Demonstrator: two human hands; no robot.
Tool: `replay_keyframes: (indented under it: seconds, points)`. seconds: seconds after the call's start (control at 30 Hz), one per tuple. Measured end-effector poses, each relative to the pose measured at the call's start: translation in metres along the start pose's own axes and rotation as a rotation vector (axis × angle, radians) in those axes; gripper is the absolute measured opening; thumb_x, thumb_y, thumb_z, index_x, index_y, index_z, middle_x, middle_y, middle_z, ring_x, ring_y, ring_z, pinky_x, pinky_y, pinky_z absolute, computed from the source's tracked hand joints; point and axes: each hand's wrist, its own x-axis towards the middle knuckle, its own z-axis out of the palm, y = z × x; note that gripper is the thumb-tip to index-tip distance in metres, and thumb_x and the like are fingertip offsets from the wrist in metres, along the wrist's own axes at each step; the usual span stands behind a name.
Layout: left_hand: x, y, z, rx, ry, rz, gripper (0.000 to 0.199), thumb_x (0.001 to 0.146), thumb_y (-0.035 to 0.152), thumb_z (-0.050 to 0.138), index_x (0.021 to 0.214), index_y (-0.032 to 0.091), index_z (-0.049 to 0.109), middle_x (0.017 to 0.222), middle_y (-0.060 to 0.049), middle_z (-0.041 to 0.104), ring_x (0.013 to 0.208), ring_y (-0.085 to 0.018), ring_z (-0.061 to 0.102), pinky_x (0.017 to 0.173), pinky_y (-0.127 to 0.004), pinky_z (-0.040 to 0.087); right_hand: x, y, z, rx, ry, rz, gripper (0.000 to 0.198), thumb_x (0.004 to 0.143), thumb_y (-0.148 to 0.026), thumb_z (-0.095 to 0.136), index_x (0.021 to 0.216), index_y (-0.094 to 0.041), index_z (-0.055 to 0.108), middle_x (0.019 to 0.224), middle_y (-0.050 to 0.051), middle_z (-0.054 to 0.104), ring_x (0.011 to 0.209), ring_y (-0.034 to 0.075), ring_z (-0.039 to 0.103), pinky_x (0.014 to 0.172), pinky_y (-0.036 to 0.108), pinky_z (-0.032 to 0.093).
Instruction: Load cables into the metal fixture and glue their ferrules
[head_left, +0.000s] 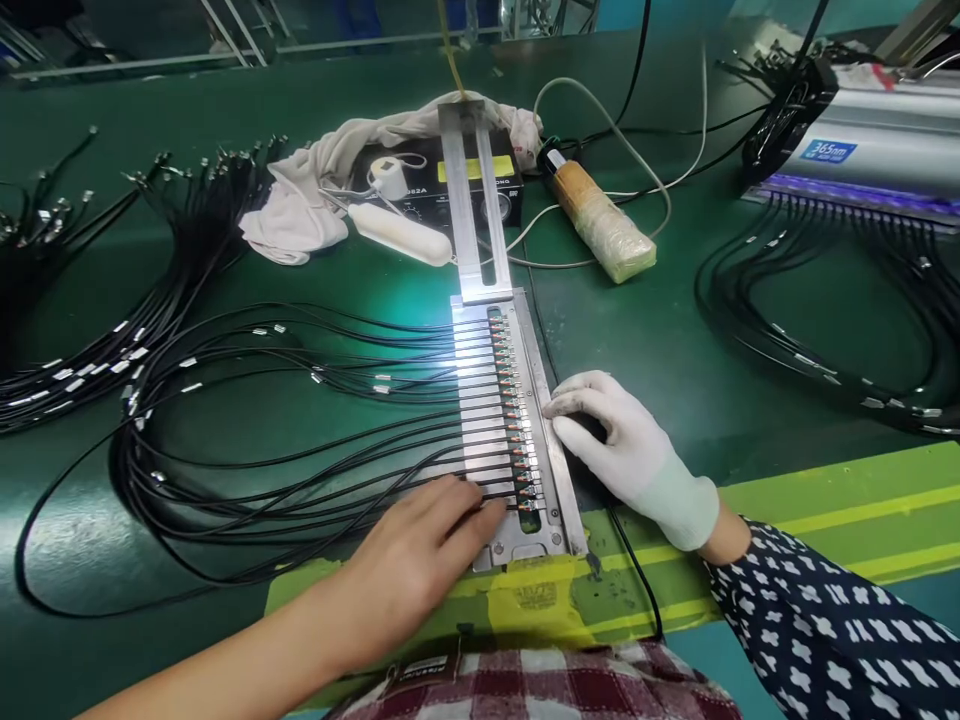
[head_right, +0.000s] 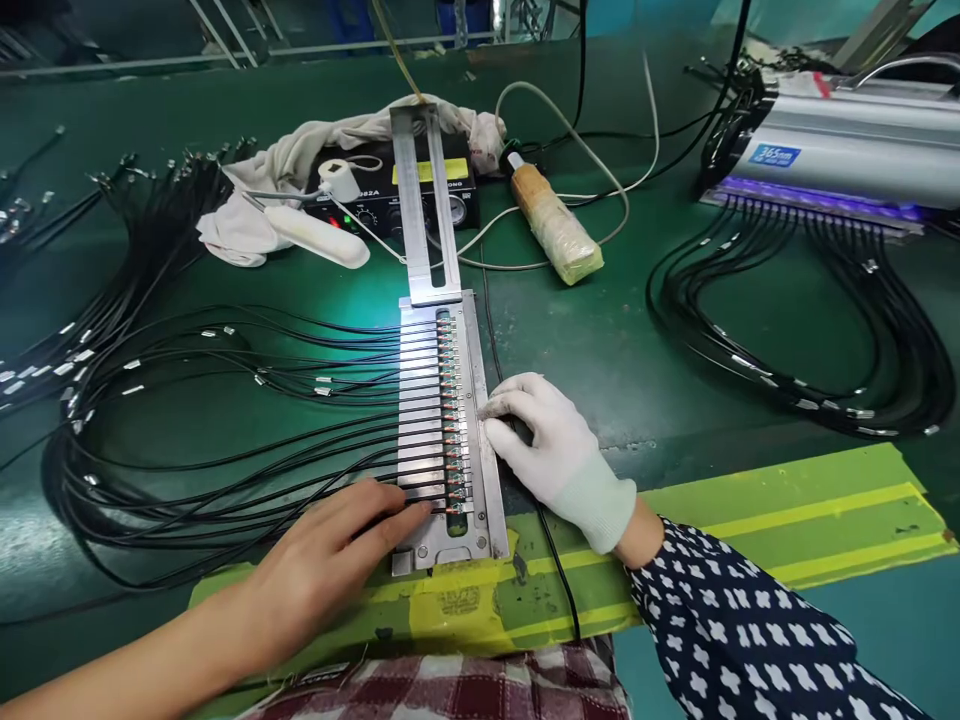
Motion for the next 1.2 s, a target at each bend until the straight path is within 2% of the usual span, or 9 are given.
replay_keyframes:
  seconds: [0.17, 0.4, 0.5, 0.67, 0.83, 1.0, 1.1, 1.17, 1.2]
  points:
    - [0.004, 0.002, -0.01, 0.095, 0.035, 0.094, 0.039, 0.095, 0.008, 0.027, 0.121, 0.005, 0.055, 0.1, -0.014, 0.063, 0.094, -0.022, 0.056, 0.083, -0.035, 0.054, 0.001, -0.002, -0.001, 0.025, -0.008, 0.021, 0.013, 0.09, -0.012, 0.056, 0.093, -0.021, 0.064, 0.103, 0.003, 0.057, 0.101, 0.019, 0.056, 0.092, 0.036, 0.046]
    - [-0.004, -0.005, 0.005, -0.048, 0.021, 0.014, 0.034, 0.095, 0.007, 0.036, 0.122, 0.007, 0.057, 0.112, -0.013, 0.057, 0.106, -0.02, 0.051, 0.091, -0.03, 0.048, 0.001, -0.003, -0.002, 0.04, -0.019, 0.042, 0.014, 0.088, -0.011, 0.056, 0.094, -0.021, 0.064, 0.103, 0.003, 0.057, 0.101, 0.018, 0.055, 0.091, 0.035, 0.046]
    - [-0.013, -0.004, 0.009, -0.061, 0.037, -0.032, 0.039, 0.093, 0.004, 0.038, 0.129, 0.009, 0.053, 0.112, -0.014, 0.054, 0.102, -0.021, 0.05, 0.088, -0.034, 0.046, 0.0, -0.003, -0.003, 0.037, -0.024, 0.051, 0.014, 0.088, -0.011, 0.056, 0.095, -0.022, 0.064, 0.104, 0.002, 0.056, 0.102, 0.018, 0.055, 0.091, 0.035, 0.046]
    - [-0.023, -0.001, 0.007, 0.011, -0.065, -0.003, 0.049, 0.092, 0.004, 0.031, 0.139, 0.008, 0.043, 0.112, -0.015, 0.054, 0.095, -0.021, 0.049, 0.08, -0.036, 0.045, 0.004, -0.001, -0.003, 0.028, -0.024, 0.069, 0.012, 0.088, -0.012, 0.058, 0.093, -0.022, 0.064, 0.102, 0.002, 0.057, 0.1, 0.018, 0.055, 0.089, 0.036, 0.046]
    - [-0.001, -0.001, 0.005, 0.055, -0.026, 0.009, 0.041, 0.088, 0.005, 0.041, 0.127, 0.01, 0.054, 0.097, -0.011, 0.056, 0.08, -0.021, 0.049, 0.067, -0.035, 0.041, 0.001, -0.001, 0.001, 0.026, -0.008, 0.058, 0.012, 0.088, -0.013, 0.056, 0.092, -0.022, 0.064, 0.102, 0.001, 0.058, 0.101, 0.017, 0.056, 0.091, 0.033, 0.047]
    - [0.024, -0.002, 0.003, 0.168, -0.11, 0.127, 0.046, 0.089, 0.007, 0.035, 0.133, 0.01, 0.048, 0.085, -0.008, 0.055, 0.073, -0.02, 0.049, 0.064, -0.036, 0.04, 0.015, 0.01, -0.015, -0.075, 0.019, -0.003, 0.012, 0.092, -0.019, 0.053, 0.097, -0.025, 0.062, 0.1, -0.001, 0.062, 0.094, 0.013, 0.061, 0.083, 0.025, 0.053]
    - [0.027, -0.004, 0.012, 0.236, 0.029, 0.187, 0.04, 0.094, 0.011, 0.029, 0.123, 0.01, 0.056, 0.08, -0.006, 0.057, 0.069, -0.018, 0.049, 0.064, -0.034, 0.04, 0.062, 0.03, -0.044, -0.24, 0.199, 0.024, 0.022, 0.092, -0.023, 0.053, 0.113, -0.022, 0.057, 0.117, 0.006, 0.058, 0.108, 0.02, 0.057, 0.092, 0.034, 0.05]
    - [0.028, -0.007, 0.023, 0.24, 0.252, 0.222, 0.038, 0.097, 0.013, 0.025, 0.108, 0.012, 0.062, 0.07, -0.004, 0.054, 0.061, -0.016, 0.045, 0.058, -0.031, 0.036, 0.103, 0.044, -0.066, -0.363, 0.347, 0.072, 0.037, 0.088, -0.023, 0.059, 0.123, -0.016, 0.052, 0.131, 0.015, 0.048, 0.124, 0.03, 0.045, 0.106, 0.05, 0.037]
    - [0.029, -0.008, 0.028, 0.223, 0.327, 0.222, 0.037, 0.097, 0.014, 0.026, 0.102, 0.013, 0.062, 0.066, -0.002, 0.052, 0.059, -0.015, 0.043, 0.055, -0.03, 0.033, 0.124, 0.049, -0.076, -0.406, 0.384, 0.093, 0.042, 0.086, -0.025, 0.063, 0.125, -0.014, 0.052, 0.134, 0.017, 0.046, 0.126, 0.034, 0.042, 0.107, 0.056, 0.034]
